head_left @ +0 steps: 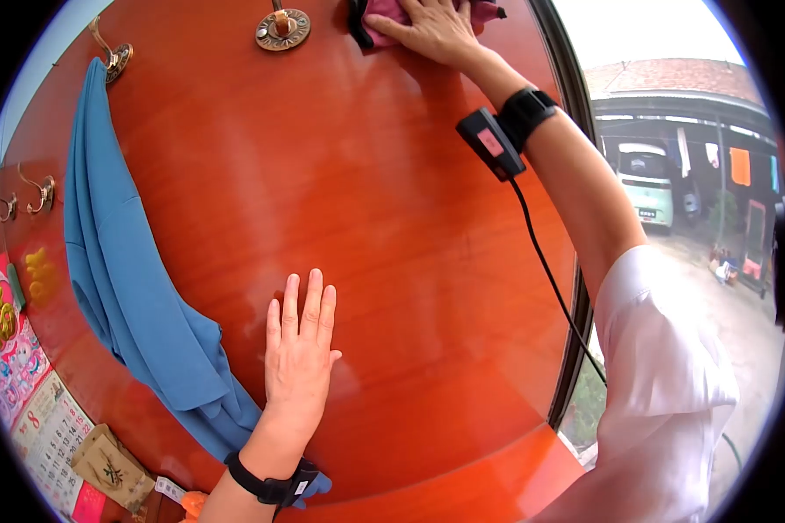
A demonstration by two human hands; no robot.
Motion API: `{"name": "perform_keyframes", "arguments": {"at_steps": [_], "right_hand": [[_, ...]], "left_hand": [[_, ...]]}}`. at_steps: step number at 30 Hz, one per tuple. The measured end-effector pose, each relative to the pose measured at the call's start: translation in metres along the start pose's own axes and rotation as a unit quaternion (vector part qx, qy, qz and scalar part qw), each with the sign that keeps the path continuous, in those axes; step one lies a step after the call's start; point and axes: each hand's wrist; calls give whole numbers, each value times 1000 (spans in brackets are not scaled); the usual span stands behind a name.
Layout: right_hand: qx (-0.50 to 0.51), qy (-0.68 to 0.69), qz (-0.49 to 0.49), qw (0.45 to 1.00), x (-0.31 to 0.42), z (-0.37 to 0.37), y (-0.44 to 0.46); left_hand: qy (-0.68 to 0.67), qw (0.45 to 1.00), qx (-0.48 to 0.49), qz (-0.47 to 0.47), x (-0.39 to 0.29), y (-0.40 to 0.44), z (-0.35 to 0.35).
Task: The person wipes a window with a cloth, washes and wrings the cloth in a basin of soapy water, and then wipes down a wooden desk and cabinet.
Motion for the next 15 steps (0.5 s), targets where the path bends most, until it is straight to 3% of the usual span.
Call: {"name": "perform_keyframes", "arguments": {"at_steps": [1,3,4,8,10,11,12,15], "right_hand": [[-66,-114,-34,991,10,11,-23],[-7,-26,-109,994,38,7,-78],[-7,-66,-145,987,47,7,-98],[-14,-51,-147,988,47,5,-79],[-64,-320,-222,919,17,21,-26],[2,-150,-69,986,27,4,4],[66,29,87,994,39,-10,31],[-79,-30,36,996,33,18,41]], "left_hand": [[0,1000,-2,3,1,0,1],[-4,1000,1,9,4,0,2],[-4,1000,3,9,4,-1,1],[-8,1000,-6,6,1,-1,-1],[-9,1000,-1,8,0,-1,0],[-4,1000,-1,7,0,0,0],[2,1000,-2,4,0,0,0],[5,1000,-2,5,0,0,-3]]}}
Point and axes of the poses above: each hand's wrist, its own y-axis towards the middle knuckle, its own z-axis out of the palm, x = y × z, and after that the axes turned 3 degrees about x, right-handed
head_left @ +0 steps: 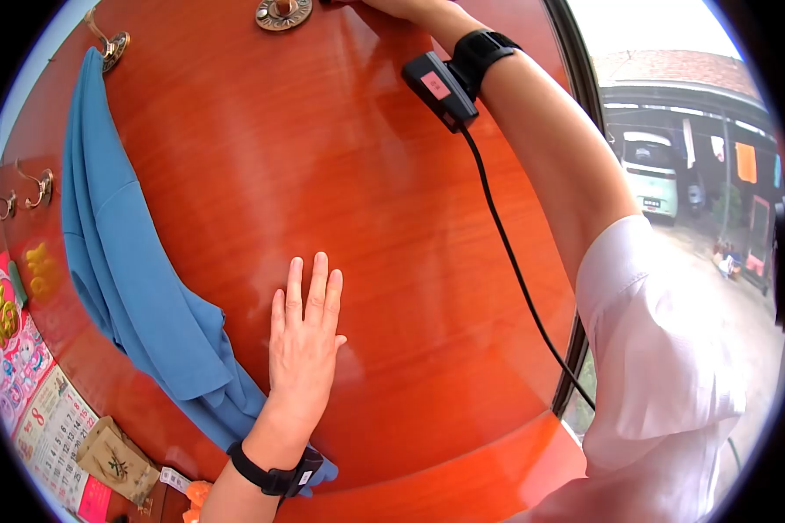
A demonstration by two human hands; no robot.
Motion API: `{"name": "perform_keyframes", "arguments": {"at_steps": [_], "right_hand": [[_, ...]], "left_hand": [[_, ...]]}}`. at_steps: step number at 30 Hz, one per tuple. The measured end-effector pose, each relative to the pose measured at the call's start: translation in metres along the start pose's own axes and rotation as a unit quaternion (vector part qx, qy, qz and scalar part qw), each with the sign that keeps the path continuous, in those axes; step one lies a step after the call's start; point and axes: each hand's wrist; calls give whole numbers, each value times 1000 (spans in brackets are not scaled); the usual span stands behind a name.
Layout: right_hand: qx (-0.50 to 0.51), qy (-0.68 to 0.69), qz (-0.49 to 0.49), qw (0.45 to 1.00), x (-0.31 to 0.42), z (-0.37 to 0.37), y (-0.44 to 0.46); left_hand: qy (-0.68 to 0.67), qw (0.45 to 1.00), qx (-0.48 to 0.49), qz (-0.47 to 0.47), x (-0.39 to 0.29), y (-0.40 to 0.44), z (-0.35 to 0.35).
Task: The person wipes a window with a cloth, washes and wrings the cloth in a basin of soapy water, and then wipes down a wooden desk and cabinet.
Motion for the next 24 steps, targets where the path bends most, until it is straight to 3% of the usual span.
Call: {"name": "perform_keyframes", "arguments": {"at_steps": [5,7,9,11,13,14,15,16,17,18,19,20,21,22,24], "right_hand": [[74,23,-219,973,30,-40,-143],[182,74,-247,949,44,-74,-228],[381,46,-279,880,40,-100,-316],[346,86,-344,869,27,-110,-375],[489,83,-362,789,4,-94,-380],[444,51,-382,809,5,-98,-341],[287,91,-380,874,5,-95,-299],[237,45,-366,899,0,-86,-256],[325,11,-271,906,6,-86,-204],[243,5,-255,936,3,-74,-160],[35,10,-287,957,-5,-43,-120],[61,-17,-254,965,-6,-32,-80],[244,55,-177,952,2,-46,-41],[130,41,-211,968,-7,-17,-16],[59,16,-179,982,-2,-3,16]], "left_hand": [[0,1000,2,3,3,-1,4],[-2,1000,2,6,2,0,4],[-1,1000,-1,2,2,0,4],[6,1000,-1,3,2,-1,4],[10,1000,0,5,2,-1,4],[11,1000,5,5,2,-1,3],[13,1000,5,2,1,-1,3],[30,999,19,-2,0,-1,2],[48,998,34,-4,0,-1,2],[46,998,36,-6,-1,-1,1],[45,998,34,-6,-1,0,1],[29,999,22,-1,0,-1,0],[14,1000,9,3,0,-1,0],[15,1000,9,2,1,-1,0],[7,1000,5,2,1,-1,0]]}}
Point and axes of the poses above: each hand's wrist, its own y-axis towards the middle knuckle, its own z-axis out of the palm, x = y × z, and after that the axes turned 3 degrees about x, right-handed
